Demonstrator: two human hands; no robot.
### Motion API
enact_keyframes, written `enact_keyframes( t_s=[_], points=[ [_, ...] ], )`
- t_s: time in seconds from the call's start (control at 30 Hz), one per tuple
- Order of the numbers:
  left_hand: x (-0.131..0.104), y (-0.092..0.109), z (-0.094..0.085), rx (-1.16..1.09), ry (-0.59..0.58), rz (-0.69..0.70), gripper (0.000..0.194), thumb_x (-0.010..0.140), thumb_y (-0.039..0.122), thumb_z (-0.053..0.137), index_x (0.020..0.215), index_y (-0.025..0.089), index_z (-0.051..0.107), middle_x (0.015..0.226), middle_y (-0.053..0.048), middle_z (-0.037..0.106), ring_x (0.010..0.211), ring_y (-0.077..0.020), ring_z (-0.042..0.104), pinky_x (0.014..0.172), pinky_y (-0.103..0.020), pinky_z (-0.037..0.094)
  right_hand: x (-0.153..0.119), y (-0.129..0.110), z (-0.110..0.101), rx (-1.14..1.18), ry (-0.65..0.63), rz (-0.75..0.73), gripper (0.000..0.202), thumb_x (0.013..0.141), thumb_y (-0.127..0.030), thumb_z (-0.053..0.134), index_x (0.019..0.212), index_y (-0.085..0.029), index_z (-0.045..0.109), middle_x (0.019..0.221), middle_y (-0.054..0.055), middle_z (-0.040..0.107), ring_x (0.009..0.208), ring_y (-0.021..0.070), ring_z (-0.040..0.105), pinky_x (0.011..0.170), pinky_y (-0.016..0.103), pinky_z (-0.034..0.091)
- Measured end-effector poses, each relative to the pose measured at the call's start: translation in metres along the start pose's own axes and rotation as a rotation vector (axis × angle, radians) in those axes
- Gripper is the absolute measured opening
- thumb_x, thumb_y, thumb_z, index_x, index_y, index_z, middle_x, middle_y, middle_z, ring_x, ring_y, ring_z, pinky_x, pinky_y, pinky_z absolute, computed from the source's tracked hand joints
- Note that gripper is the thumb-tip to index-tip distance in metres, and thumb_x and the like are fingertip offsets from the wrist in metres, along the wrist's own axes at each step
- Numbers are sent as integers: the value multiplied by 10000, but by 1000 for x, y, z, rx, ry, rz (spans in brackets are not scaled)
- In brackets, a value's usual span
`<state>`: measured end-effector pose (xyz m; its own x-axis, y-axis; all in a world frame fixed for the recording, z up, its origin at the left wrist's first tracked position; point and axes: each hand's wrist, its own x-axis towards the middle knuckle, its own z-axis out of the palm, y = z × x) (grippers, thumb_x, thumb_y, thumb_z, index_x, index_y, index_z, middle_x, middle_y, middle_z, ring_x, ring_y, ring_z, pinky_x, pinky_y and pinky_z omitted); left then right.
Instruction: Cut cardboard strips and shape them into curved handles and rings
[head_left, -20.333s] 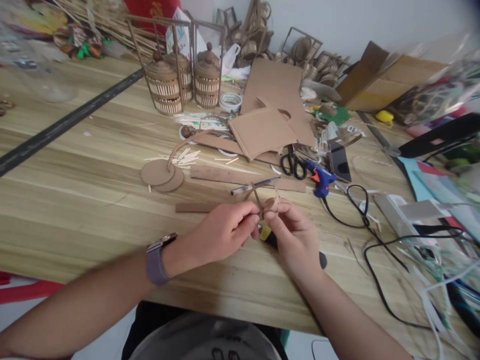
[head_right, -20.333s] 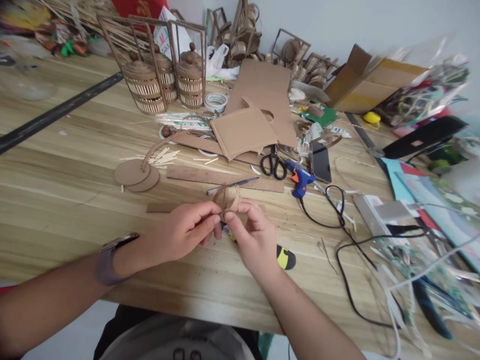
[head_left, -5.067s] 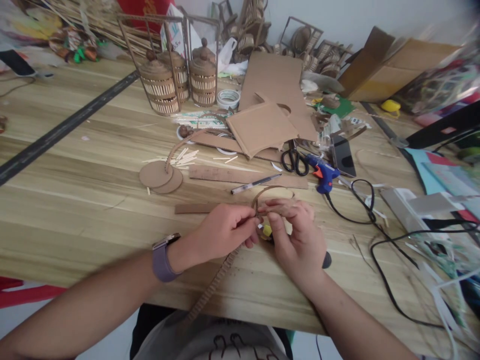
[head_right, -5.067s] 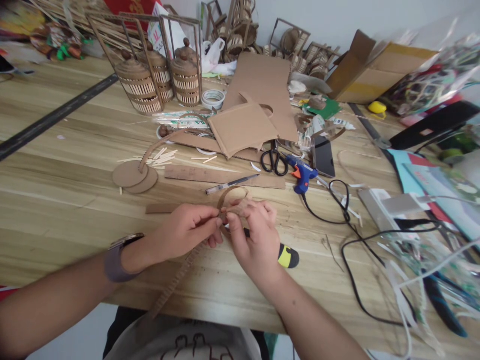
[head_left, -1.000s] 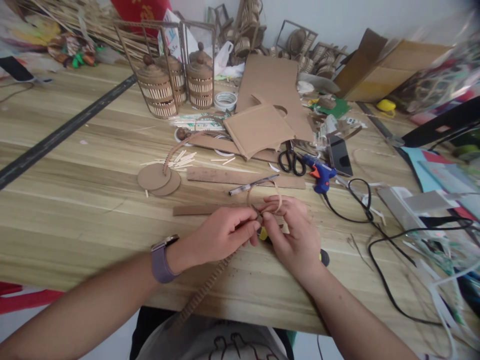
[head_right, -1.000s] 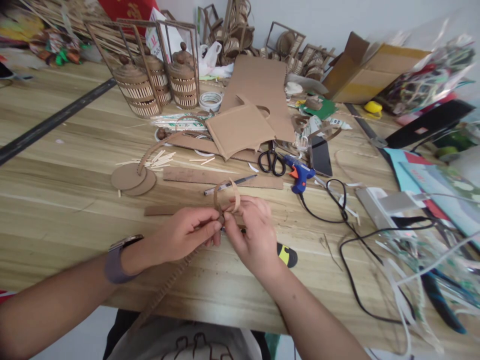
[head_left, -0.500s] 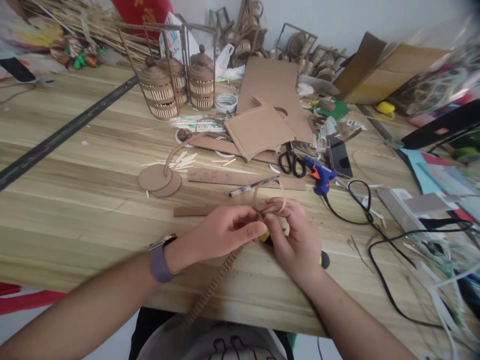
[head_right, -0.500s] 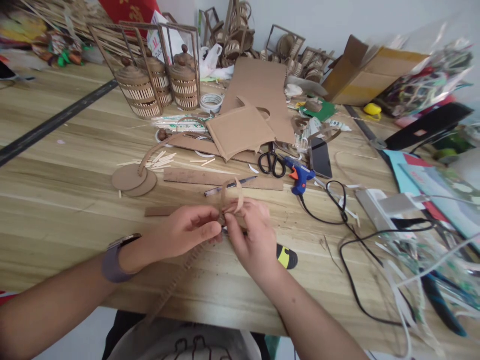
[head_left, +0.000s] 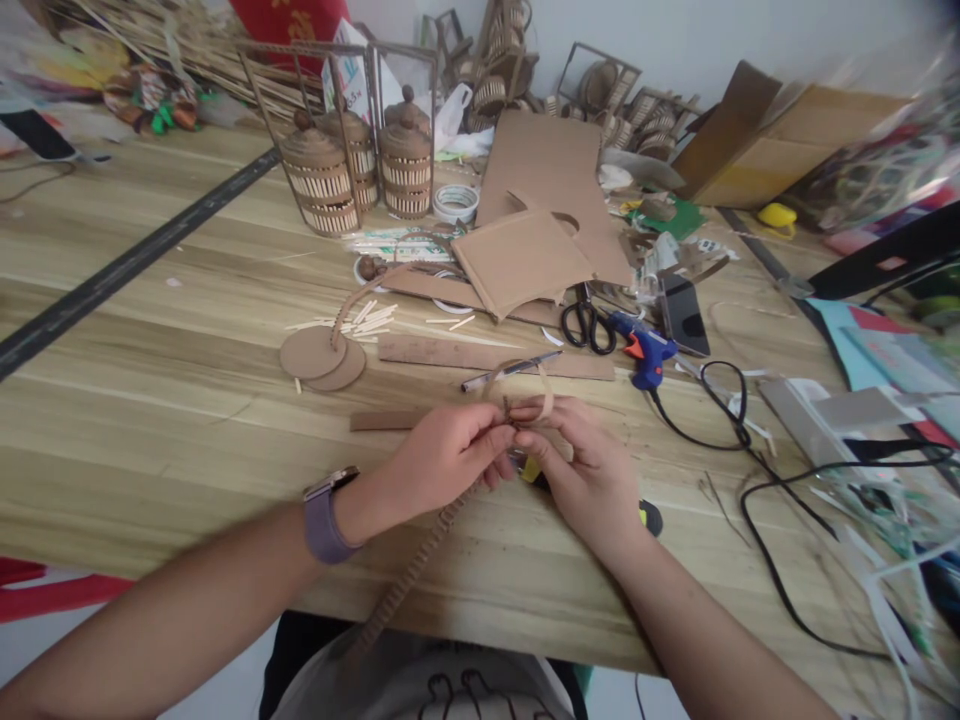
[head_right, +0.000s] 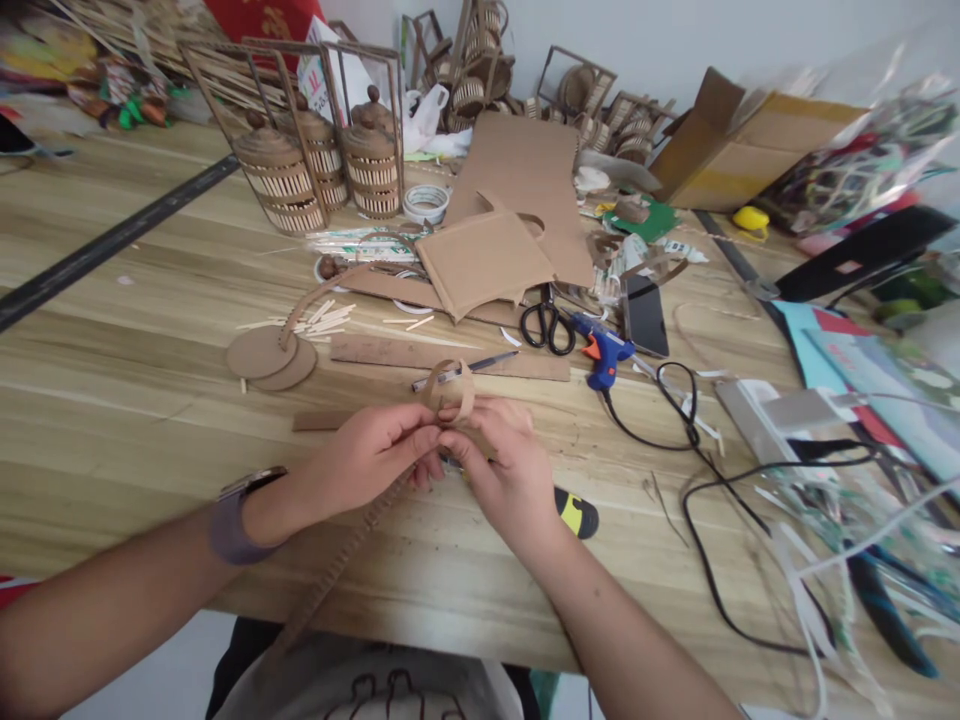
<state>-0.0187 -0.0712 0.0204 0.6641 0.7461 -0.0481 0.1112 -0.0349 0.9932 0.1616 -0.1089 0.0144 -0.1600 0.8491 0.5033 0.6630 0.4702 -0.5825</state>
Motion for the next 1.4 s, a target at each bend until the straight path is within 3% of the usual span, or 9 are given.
enact_keyframes(
  t_s=[0.2,0.37,0.53,0.73,0.93,1.2,1.4],
  points=[
    [-1,2,-1,-4,-29,-3,281,988,299,446,763,162,546,671,-7,661,575,-103,622,562,-198,490,3,2,-3,108,-13,50,53,885,-236,654,852,-256,690,878,12,753,840,195,701,764,347,539],
    [-1,2,1,50,-23,11,276,989,259,439,759,159,553,676,-11,662,584,-99,618,568,-193,486,1,-3,0,-49,69,-11,73,889,-209,634,842,-247,675,836,12,741,804,191,688,748,360,522],
    [1,0,2,-72,-59,-90,229,988,269,431,836,155,560,676,-16,669,571,-113,627,571,-219,519,-2,-4,3,-199,107,-146,84,892,-181,620,861,-256,644,843,20,733,818,203,680,781,401,495],
    [-2,1,4,-13,-13,-41,235,967,248,446,784,156,560,671,-15,667,566,-108,623,544,-203,498,-4,-6,5,-203,125,-165,112,886,-151,616,891,-260,641,866,15,735,842,210,685,831,425,473],
    [-6,1,3,73,3,41,252,971,252,437,756,170,539,641,4,657,555,-97,606,525,-187,462,-3,-10,2,-100,128,-102,113,885,-161,623,877,-271,649,882,-1,749,834,200,694,837,414,491],
    [-7,1,1,179,-9,51,245,970,253,430,745,187,500,633,22,652,539,-95,594,514,-190,422,-7,-7,3,227,121,188,84,910,-271,616,853,-240,669,859,26,750,803,191,702,749,358,557],
    [-3,-1,0,88,3,50,328,973,440,476,824,168,582,732,-16,683,639,-125,632,581,-214,480,-5,-9,4,42,133,26,82,903,-207,605,857,-254,655,877,19,751,836,198,696,770,378,530]
  ],
)
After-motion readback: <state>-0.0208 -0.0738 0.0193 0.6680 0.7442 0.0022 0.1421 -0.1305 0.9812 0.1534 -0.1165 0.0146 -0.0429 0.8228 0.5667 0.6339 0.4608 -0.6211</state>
